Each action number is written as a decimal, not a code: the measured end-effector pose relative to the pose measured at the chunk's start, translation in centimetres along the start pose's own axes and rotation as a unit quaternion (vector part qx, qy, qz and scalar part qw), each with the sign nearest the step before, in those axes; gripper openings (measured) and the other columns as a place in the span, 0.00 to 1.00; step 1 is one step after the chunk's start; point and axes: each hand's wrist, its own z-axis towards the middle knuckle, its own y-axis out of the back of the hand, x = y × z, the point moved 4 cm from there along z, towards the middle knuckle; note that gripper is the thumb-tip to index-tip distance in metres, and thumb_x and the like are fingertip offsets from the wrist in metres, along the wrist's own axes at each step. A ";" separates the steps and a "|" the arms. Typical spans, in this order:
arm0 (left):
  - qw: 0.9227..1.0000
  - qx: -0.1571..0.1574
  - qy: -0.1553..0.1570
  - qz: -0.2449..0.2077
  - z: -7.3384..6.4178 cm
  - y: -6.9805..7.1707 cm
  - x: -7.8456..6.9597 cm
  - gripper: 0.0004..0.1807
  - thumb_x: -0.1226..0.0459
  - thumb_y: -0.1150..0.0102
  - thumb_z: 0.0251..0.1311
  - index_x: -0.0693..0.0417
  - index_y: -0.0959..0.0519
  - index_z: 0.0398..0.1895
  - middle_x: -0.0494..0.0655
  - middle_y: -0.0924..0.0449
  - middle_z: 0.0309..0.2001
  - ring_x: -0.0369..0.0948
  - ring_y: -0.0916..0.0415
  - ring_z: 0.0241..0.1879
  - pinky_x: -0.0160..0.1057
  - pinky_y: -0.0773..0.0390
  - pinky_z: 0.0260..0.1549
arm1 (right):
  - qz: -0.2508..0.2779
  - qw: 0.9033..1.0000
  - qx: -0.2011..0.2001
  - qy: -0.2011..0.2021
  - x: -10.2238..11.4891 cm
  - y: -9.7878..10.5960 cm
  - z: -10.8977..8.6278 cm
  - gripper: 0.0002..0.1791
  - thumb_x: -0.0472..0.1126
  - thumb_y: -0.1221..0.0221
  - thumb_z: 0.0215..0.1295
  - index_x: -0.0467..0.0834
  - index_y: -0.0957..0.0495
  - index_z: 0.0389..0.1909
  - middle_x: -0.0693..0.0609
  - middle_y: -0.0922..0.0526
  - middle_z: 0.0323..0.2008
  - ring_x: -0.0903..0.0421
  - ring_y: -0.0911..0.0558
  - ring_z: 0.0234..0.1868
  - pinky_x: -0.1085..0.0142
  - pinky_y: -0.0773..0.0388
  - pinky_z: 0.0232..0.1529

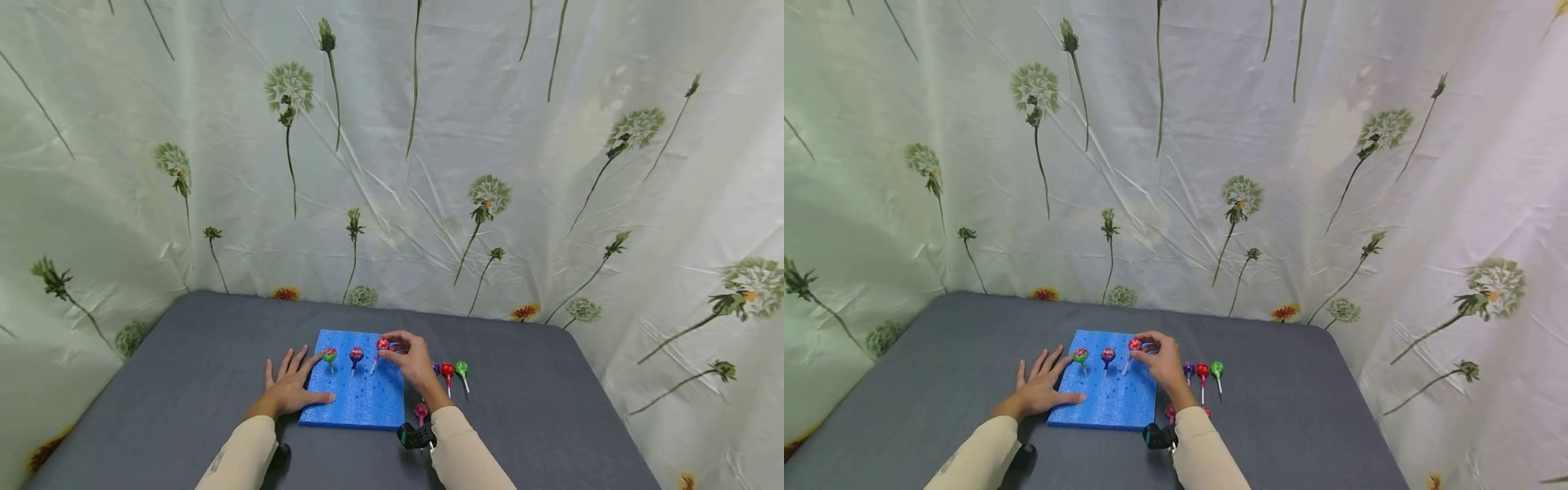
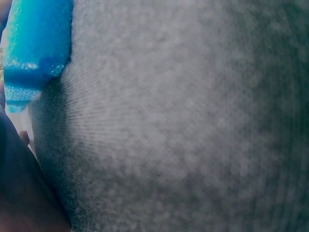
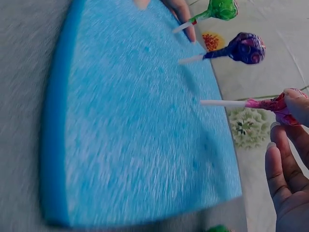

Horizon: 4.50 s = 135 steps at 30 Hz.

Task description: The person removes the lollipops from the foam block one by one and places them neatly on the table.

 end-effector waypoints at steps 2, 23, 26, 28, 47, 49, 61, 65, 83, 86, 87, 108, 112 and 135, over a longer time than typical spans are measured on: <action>1.000 0.002 0.002 -0.002 0.0 -0.1 0.0 0.58 0.30 0.37 0.41 0.45 0.43 0.75 0.62 0.57 0.75 0.65 0.68 0.73 0.69 0.81 0.60 | 0.005 1.000 -0.001 0.000 -0.1 0.5 -0.4 0.14 0.36 0.34 0.60 0.36 0.19 0.47 0.41 0.17 0.44 0.48 0.19 0.42 0.68 0.21 0.39; 1.000 0.008 0.004 -0.001 0.1 -0.2 0.0 0.58 0.30 0.37 0.42 0.46 0.44 0.75 0.63 0.58 0.75 0.65 0.69 0.73 0.69 0.82 0.60 | 0.027 0.998 -0.055 -0.030 -1.5 6.9 -5.0 0.14 0.34 0.34 0.59 0.37 0.18 0.46 0.45 0.16 0.41 0.57 0.18 0.42 0.72 0.22 0.42; 1.000 0.010 0.006 0.000 0.1 -0.2 0.0 0.58 0.30 0.37 0.41 0.46 0.44 0.75 0.63 0.58 0.75 0.65 0.69 0.72 0.69 0.82 0.60 | 0.025 0.997 -0.067 -0.030 -2.0 7.8 -5.7 0.14 0.35 0.34 0.59 0.37 0.19 0.47 0.45 0.16 0.42 0.59 0.19 0.41 0.71 0.22 0.42; 1.000 0.011 0.006 0.000 0.0 -0.2 -0.1 0.58 0.30 0.37 0.41 0.46 0.44 0.75 0.63 0.58 0.75 0.65 0.69 0.73 0.69 0.82 0.60 | 0.021 0.997 -0.071 -0.028 -2.3 8.4 -6.2 0.14 0.36 0.34 0.60 0.37 0.19 0.47 0.45 0.16 0.41 0.59 0.19 0.41 0.71 0.22 0.42; 1.000 0.015 0.006 -0.003 0.2 0.0 -0.1 0.60 0.28 0.39 0.40 0.47 0.44 0.75 0.63 0.57 0.75 0.65 0.69 0.73 0.69 0.83 0.60 | 0.007 0.988 -0.113 -0.102 -5.6 12.2 -10.6 0.16 0.35 0.34 0.59 0.32 0.19 0.46 0.42 0.15 0.42 0.64 0.18 0.38 0.72 0.21 0.40; 1.000 0.012 0.004 -0.002 0.2 -0.1 0.0 0.60 0.27 0.40 0.40 0.47 0.44 0.74 0.63 0.57 0.75 0.65 0.68 0.73 0.68 0.83 0.60 | 0.012 0.987 -0.119 -0.110 -6.1 12.4 -10.9 0.16 0.34 0.34 0.59 0.32 0.20 0.47 0.42 0.15 0.42 0.63 0.17 0.38 0.72 0.21 0.40; 1.000 0.005 0.004 0.013 0.3 0.0 -0.4 0.60 0.27 0.39 0.39 0.45 0.43 0.75 0.62 0.55 0.75 0.64 0.66 0.73 0.69 0.79 0.62 | 0.053 0.987 -0.139 -0.065 -8.3 13.0 -12.4 0.12 0.24 0.36 0.55 0.24 0.20 0.41 0.39 0.14 0.32 0.63 0.16 0.27 0.70 0.20 0.29; 1.000 0.005 0.008 0.024 0.2 0.1 -0.3 0.60 0.28 0.38 0.39 0.45 0.43 0.75 0.62 0.55 0.75 0.64 0.65 0.73 0.70 0.76 0.62 | 0.043 0.987 -0.134 -0.074 -8.7 12.9 -12.5 0.12 0.26 0.35 0.55 0.26 0.19 0.41 0.40 0.14 0.33 0.63 0.17 0.29 0.70 0.20 0.30; 0.999 -0.007 0.001 0.044 0.3 0.1 -0.1 0.59 0.28 0.39 0.40 0.49 0.40 0.73 0.64 0.52 0.74 0.65 0.62 0.72 0.71 0.73 0.62 | -0.054 0.982 -0.125 -0.128 -9.1 12.2 -12.2 0.12 0.38 0.29 0.53 0.36 0.14 0.37 0.49 0.14 0.30 0.62 0.20 0.27 0.71 0.24 0.30; 0.999 -0.009 -0.002 0.046 0.2 0.3 -0.3 0.58 0.28 0.38 0.40 0.49 0.40 0.73 0.65 0.52 0.73 0.65 0.62 0.72 0.71 0.72 0.62 | -0.050 0.984 -0.124 -0.116 -9.0 12.3 -12.2 0.12 0.36 0.29 0.52 0.36 0.15 0.37 0.49 0.16 0.28 0.62 0.22 0.25 0.71 0.26 0.28; 0.999 -0.009 -0.002 0.045 0.1 0.3 -0.4 0.58 0.29 0.38 0.40 0.49 0.40 0.73 0.65 0.52 0.73 0.65 0.62 0.72 0.71 0.72 0.62 | -0.047 0.985 -0.124 -0.110 -9.0 12.3 -12.2 0.11 0.35 0.29 0.52 0.35 0.15 0.37 0.50 0.17 0.27 0.63 0.22 0.25 0.71 0.26 0.28; 0.999 -0.010 -0.009 0.033 0.0 0.2 -0.2 0.60 0.26 0.41 0.39 0.50 0.41 0.73 0.63 0.53 0.74 0.64 0.63 0.72 0.69 0.75 0.63 | -0.046 0.985 -0.122 -0.109 -8.9 12.3 -12.6 0.14 0.36 0.28 0.51 0.37 0.16 0.39 0.50 0.18 0.28 0.62 0.22 0.27 0.71 0.26 0.29; 0.999 -0.005 -0.006 0.033 -0.1 0.3 -0.4 0.60 0.27 0.40 0.40 0.49 0.42 0.74 0.63 0.53 0.74 0.64 0.63 0.72 0.69 0.75 0.63 | -0.054 0.984 -0.137 -0.099 -9.1 12.5 -12.7 0.14 0.37 0.29 0.52 0.38 0.16 0.40 0.50 0.17 0.32 0.64 0.22 0.28 0.72 0.25 0.29; 0.999 -0.006 -0.004 0.040 0.1 0.2 -0.2 0.58 0.29 0.39 0.41 0.48 0.42 0.74 0.64 0.53 0.74 0.65 0.63 0.72 0.70 0.74 0.62 | -0.045 0.986 -0.157 0.030 -1.5 8.1 -8.2 0.06 0.32 0.35 0.59 0.37 0.17 0.37 0.46 0.17 0.34 0.62 0.23 0.31 0.71 0.26 0.34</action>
